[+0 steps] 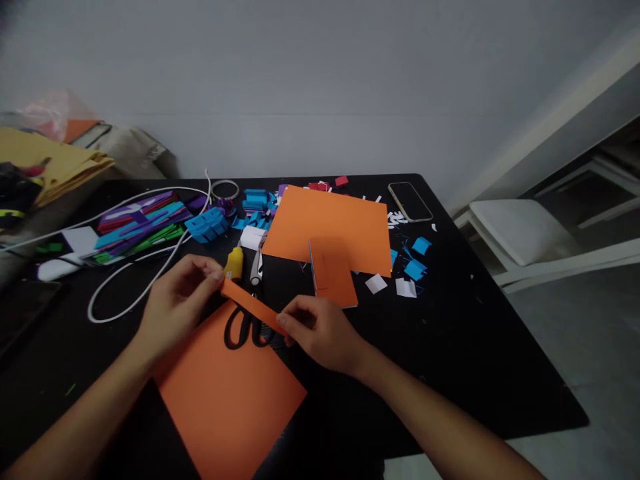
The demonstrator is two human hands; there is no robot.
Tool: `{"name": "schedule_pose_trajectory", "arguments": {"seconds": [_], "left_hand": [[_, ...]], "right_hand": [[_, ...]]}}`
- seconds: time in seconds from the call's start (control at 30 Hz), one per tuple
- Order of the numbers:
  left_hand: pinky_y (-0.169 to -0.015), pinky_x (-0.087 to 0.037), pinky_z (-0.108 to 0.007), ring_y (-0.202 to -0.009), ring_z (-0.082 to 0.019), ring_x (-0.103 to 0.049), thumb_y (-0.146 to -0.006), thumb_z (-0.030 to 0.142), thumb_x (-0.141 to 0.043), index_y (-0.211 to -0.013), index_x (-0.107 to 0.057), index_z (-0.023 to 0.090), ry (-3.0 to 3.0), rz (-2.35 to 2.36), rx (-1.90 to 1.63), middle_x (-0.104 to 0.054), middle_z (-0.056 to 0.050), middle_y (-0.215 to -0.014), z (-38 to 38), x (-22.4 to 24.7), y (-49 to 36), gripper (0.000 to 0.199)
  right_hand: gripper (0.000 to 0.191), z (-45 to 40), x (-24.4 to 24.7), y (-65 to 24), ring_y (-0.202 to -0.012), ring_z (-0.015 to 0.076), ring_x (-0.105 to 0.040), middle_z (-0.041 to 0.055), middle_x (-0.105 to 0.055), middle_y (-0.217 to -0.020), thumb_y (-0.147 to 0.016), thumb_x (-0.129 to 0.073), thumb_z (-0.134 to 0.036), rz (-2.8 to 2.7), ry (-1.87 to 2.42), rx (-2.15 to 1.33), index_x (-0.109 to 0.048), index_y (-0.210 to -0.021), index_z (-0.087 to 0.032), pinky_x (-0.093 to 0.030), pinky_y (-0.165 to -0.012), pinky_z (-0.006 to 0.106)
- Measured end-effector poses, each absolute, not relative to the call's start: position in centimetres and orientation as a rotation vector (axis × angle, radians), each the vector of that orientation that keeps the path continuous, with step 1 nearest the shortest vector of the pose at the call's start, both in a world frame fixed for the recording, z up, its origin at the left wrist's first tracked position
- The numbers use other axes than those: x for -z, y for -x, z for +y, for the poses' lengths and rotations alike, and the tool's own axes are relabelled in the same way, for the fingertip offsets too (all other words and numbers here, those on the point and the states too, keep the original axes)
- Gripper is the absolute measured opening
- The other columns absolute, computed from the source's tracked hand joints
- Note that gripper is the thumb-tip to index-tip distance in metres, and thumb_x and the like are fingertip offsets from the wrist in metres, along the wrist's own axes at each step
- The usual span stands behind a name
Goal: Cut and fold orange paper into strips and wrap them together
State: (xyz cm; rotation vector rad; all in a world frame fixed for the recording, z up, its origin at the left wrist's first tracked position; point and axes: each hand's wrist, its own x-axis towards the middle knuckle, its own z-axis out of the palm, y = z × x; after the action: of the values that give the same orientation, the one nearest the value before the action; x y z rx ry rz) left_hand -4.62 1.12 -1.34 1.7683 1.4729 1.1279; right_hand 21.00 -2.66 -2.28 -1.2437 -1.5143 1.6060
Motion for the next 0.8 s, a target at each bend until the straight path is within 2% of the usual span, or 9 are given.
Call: {"name": "schedule_pose_trajectory", "arguments": {"seconds": [0.07, 0.13, 0.2, 0.3, 0.43, 0.7, 0.8], "left_hand": [[-0.088, -0.05, -0.039, -0.098, -0.025, -0.069, -0.095, 0.029, -0.065, -0.103, -0.069, 0.02, -2.193, 1.45, -1.081, -0.074, -0.007, -0.104, 0.7, 1.2, 4.1, 0.012], [-0.096, -0.046, -0.045, -0.11, -0.029, -0.066, -0.096, 0.023, -0.064, -0.111, -0.07, 0.02, -2.534, 1.297, -0.99, -0.074, -0.009, -0.114, 0.1, 1.1, 3.4, 0.016], [-0.093, -0.045, -0.045, -0.104, -0.028, -0.066, -0.098, 0.022, -0.064, -0.111, -0.07, 0.02, -2.665, 1.111, -0.867, -0.075, -0.008, -0.108, -0.6, 1.1, 2.6, 0.015], [-0.08, -0.046, -0.04, -0.085, -0.023, -0.064, -0.103, 0.025, -0.057, -0.108, -0.069, 0.018, -2.643, 0.958, -0.631, -0.072, -0.005, -0.091, -1.4, 1.3, 1.9, 0.015], [-0.069, -0.043, -0.034, -0.076, -0.019, -0.061, -0.108, 0.027, -0.044, -0.102, -0.066, 0.019, -2.483, 0.917, -0.426, -0.067, -0.003, -0.085, -1.7, 1.5, 1.9, 0.024], [-0.062, -0.043, -0.025, -0.069, -0.012, -0.059, -0.107, 0.029, -0.047, -0.095, -0.058, 0.021, -2.018, 0.949, -0.481, -0.066, 0.001, -0.083, -1.9, 1.2, 1.8, 0.018], [-0.058, -0.042, -0.023, -0.064, -0.011, -0.057, -0.108, 0.036, -0.044, -0.091, -0.054, 0.021, -1.875, 1.014, -0.556, -0.063, 0.001, -0.075, -1.9, 1.6, 1.5, 0.025]], "right_hand": [[0.02, -2.6, 2.1, -21.0, -0.063, 0.015, -0.066, 0.0009, -0.068, -0.066, -0.093, -0.068, -0.034, -1.609, 1.269, -1.618, -0.069, -0.081, -0.018, -0.049, -0.062, 0.027], [0.016, -2.6, 2.0, -21.0, -0.061, 0.0135, -0.065, -0.0005, -0.067, -0.065, -0.094, -0.068, -0.029, -1.691, 1.261, -1.627, -0.07, -0.082, -0.018, -0.048, -0.06, 0.026], [0.014, -2.6, 2.0, -21.1, -0.059, 0.012, -0.064, -0.0015, -0.067, -0.066, -0.094, -0.068, -0.026, -1.729, 1.241, -1.633, -0.07, -0.082, -0.018, -0.048, -0.059, 0.024], [0.013, -2.6, 2.1, -21.2, -0.059, 0.0111, -0.064, -0.0015, -0.068, -0.069, -0.093, -0.069, -0.025, -1.747, 1.236, -1.639, -0.071, -0.082, -0.018, -0.048, -0.057, 0.023], [0.016, -2.5, 2.1, -21.3, -0.058, 0.0107, -0.063, -0.0011, -0.069, -0.07, -0.091, -0.074, -0.03, -1.729, 1.226, -1.667, -0.072, -0.081, -0.018, -0.048, -0.056, 0.023], [0.032, -1.8, 1.8, -21.9, -0.046, 0.0104, -0.053, -0.0037, -0.06, -0.057, -0.082, -0.081, -0.049, -1.499, 1.24, -1.638, -0.069, -0.076, -0.019, -0.04, -0.045, 0.023], [0.035, -1.0, 1.6, -22.6, -0.052, 0.0142, -0.057, -0.0006, -0.062, -0.061, -0.087, -0.074, -0.052, -1.475, 1.372, -1.266, -0.067, -0.074, -0.02, -0.046, -0.051, 0.028]]}}
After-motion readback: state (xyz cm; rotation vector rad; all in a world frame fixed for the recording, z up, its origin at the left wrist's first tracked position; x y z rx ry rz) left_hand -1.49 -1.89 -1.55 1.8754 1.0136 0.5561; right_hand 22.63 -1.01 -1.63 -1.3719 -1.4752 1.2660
